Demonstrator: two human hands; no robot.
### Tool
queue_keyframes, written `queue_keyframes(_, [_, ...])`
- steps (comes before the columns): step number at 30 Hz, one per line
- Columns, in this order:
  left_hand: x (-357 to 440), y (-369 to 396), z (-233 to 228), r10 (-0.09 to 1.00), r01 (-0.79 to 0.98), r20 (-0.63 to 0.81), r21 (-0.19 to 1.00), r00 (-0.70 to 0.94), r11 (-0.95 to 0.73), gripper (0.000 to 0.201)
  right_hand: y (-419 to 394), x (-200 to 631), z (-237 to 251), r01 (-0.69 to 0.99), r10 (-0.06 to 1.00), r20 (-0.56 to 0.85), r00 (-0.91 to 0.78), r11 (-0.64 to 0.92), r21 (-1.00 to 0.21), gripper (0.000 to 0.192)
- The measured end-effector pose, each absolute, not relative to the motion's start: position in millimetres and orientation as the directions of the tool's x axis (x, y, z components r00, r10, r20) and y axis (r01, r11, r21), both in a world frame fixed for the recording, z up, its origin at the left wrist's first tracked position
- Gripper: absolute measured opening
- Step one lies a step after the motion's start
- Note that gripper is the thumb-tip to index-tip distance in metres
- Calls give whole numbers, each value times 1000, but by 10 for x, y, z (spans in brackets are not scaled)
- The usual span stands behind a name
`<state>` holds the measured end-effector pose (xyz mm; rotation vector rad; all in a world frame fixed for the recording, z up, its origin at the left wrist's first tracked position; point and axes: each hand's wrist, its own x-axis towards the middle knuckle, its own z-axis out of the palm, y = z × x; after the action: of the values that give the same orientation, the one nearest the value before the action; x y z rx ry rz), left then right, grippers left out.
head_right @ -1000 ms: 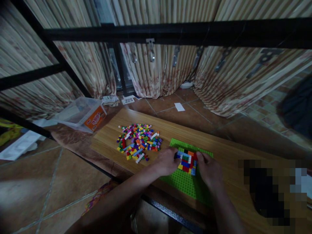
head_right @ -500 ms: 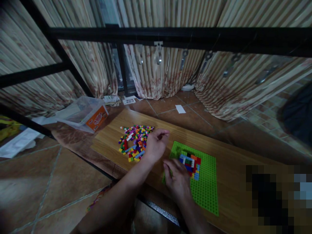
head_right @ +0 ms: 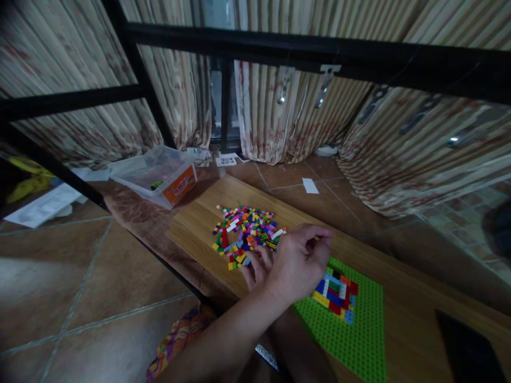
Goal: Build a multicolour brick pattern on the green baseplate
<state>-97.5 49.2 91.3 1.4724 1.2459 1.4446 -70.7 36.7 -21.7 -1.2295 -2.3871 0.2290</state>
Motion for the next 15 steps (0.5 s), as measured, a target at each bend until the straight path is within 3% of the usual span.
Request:
queue_keyframes(8, [-1007,472,959,961,170,257,956,-104,-237,25,445,-669,-171,729,781,360,-511,615,-301,25])
queue_keyframes(15, [-1055,442,993,971,178,219,963,-91,-201,23,537,-566,-221,726,855,278,-437,518,-453,30])
